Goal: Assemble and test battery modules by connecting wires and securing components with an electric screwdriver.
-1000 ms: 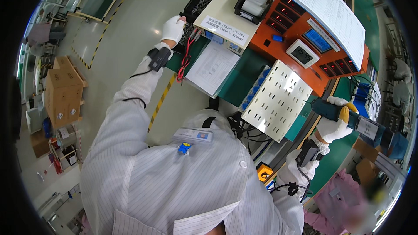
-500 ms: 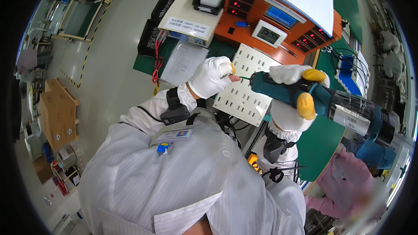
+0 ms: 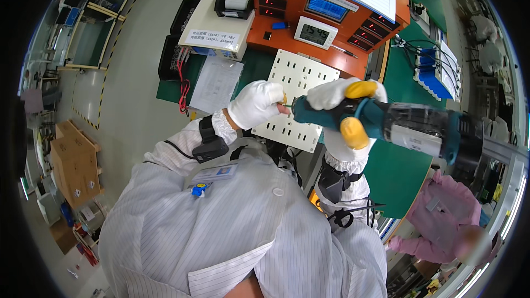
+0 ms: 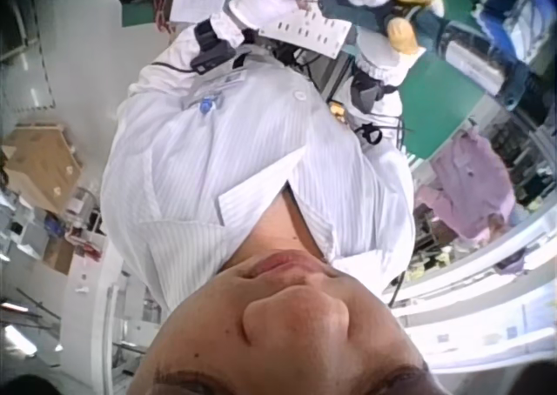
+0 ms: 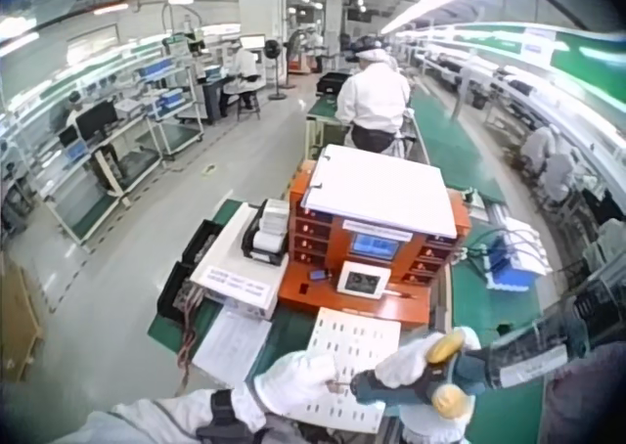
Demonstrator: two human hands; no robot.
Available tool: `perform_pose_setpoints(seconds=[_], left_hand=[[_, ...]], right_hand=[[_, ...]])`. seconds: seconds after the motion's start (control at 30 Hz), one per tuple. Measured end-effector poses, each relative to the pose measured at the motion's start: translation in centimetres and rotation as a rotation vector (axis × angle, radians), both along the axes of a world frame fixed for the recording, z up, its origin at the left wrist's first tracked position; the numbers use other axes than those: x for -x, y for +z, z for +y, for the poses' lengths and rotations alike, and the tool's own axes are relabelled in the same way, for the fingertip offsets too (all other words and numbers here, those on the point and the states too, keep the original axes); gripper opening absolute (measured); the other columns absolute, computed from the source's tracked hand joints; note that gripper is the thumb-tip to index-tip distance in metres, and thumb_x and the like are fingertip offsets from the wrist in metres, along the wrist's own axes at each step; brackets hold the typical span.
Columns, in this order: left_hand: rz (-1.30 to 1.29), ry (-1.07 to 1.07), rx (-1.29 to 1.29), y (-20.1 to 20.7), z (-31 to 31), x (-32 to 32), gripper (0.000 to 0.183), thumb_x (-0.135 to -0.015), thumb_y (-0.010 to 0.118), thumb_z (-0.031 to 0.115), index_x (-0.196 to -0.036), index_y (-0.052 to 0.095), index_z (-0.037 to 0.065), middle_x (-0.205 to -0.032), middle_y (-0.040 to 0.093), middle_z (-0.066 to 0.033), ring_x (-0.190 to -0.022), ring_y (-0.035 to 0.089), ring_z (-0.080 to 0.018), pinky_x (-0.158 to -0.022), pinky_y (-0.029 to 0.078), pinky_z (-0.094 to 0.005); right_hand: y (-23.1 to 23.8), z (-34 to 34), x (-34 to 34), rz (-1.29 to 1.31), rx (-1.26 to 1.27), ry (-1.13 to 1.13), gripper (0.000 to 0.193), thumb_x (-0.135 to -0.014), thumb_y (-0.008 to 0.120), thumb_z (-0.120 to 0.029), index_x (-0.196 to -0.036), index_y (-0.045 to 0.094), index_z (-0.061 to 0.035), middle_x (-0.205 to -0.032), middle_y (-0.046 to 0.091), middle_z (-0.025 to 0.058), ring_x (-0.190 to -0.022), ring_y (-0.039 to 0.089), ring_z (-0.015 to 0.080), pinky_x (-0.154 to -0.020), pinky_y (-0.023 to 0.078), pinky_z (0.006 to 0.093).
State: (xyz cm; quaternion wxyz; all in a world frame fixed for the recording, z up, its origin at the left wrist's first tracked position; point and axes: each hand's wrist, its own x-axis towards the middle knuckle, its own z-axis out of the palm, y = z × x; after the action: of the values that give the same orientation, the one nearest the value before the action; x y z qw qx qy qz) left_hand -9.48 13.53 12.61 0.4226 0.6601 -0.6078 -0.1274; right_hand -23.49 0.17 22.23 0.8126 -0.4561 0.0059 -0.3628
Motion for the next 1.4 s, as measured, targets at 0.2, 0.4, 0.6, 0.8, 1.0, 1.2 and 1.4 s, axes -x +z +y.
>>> perform_pose_setpoints(seconds=[0.2,0.4,0.6,0.8,1.0,1.2,1.4], left_hand=[[0.05,-0.137,-0.277,-0.4,1.2,-0.4,0.02,-0.073,0.076,0.02,-0.079,0.063,0.006,-0.078,0.061,-0.0108,-0.074,0.062,-0.0321,-0.067,0.05,-0.0405],[-0.189,0.197,-0.318,-1.8,0.3,-3.7,0.042,-0.075,0.075,0.033,-0.111,0.065,0.012,-0.127,0.053,-0.0085,-0.121,0.046,-0.0327,-0.098,0.039,-0.0463],[-0.227,0.231,-0.449,-3.1,0.4,-5.8,0.053,-0.077,0.073,0.037,-0.123,0.062,0.015,-0.137,0.046,-0.0128,-0.13,0.039,-0.0342,-0.104,0.035,-0.0471],[-0.213,0.337,-0.33,-3.3,4.5,-10.9,0.055,-0.076,0.073,0.035,-0.125,0.059,0.015,-0.134,0.051,-0.0105,-0.122,0.048,-0.0332,-0.102,0.04,-0.0437],[-0.32,0.706,-0.235,-5.1,11.4,-22.4,0.034,-0.076,0.068,0.022,-0.107,0.065,0.007,-0.113,0.06,-0.0153,-0.102,0.059,-0.0365,-0.087,0.049,-0.0453],[-0.255,0.83,-0.359,-8.3,13.0,-33.0,0.033,-0.081,0.058,0.015,-0.114,0.065,0.009,-0.111,0.063,-0.0157,-0.104,0.06,-0.0349,-0.09,0.049,-0.0442],[-0.305,0.636,-0.642,-13.9,6.7,-39.9,0.033,-0.084,0.056,0.01,-0.116,0.065,0.011,-0.11,0.065,-0.0177,-0.103,0.061,-0.0369,-0.091,0.049,-0.0444]], right_hand=[[-2.6,-0.5,-1.3,0.168,0.114,0.149,0.031,-0.079,0.075,-0.014,-0.098,0.054,-0.0011,-0.088,0.061,0.014,-0.079,0.062,0.0276,-0.074,0.053,0.0432],[-5.4,-0.1,-7.1,0.066,0.165,-0.278,0.031,-0.081,0.069,-0.002,-0.108,0.053,0.0026,-0.087,0.063,0.0152,-0.079,0.064,0.0283,-0.075,0.056,0.0466],[-7.0,0.6,-10.4,0.168,0.164,-0.374,0.032,-0.077,0.077,-0.003,-0.103,0.059,0.0024,-0.086,0.068,0.0132,-0.079,0.067,0.0218,-0.074,0.056,0.035],[-6.8,1.0,-11.6,0.211,0.22,-0.328,0.03,-0.077,0.078,-0.003,-0.101,0.06,0.0009,-0.085,0.068,0.0118,-0.078,0.067,0.0204,-0.076,0.054,0.0335],[-7.4,1.9,-11.7,0.232,0.268,-0.444,0.029,-0.078,0.075,-0.001,-0.101,0.058,0.002,-0.086,0.066,0.0145,-0.077,0.066,0.0252,-0.074,0.055,0.0387],[-8.4,1.4,-11.7,0.389,0.343,-0.541,0.029,-0.082,0.073,-0.005,-0.104,0.057,0.0028,-0.086,0.065,0.0152,-0.076,0.064,0.0269,-0.073,0.055,0.0417],[-7.4,2.7,-12.6,0.379,0.338,-0.561,0.032,-0.08,0.076,-0.007,-0.104,0.056,-0.0001,-0.088,0.065,0.0136,-0.079,0.064,0.023,-0.077,0.054,0.0376]])
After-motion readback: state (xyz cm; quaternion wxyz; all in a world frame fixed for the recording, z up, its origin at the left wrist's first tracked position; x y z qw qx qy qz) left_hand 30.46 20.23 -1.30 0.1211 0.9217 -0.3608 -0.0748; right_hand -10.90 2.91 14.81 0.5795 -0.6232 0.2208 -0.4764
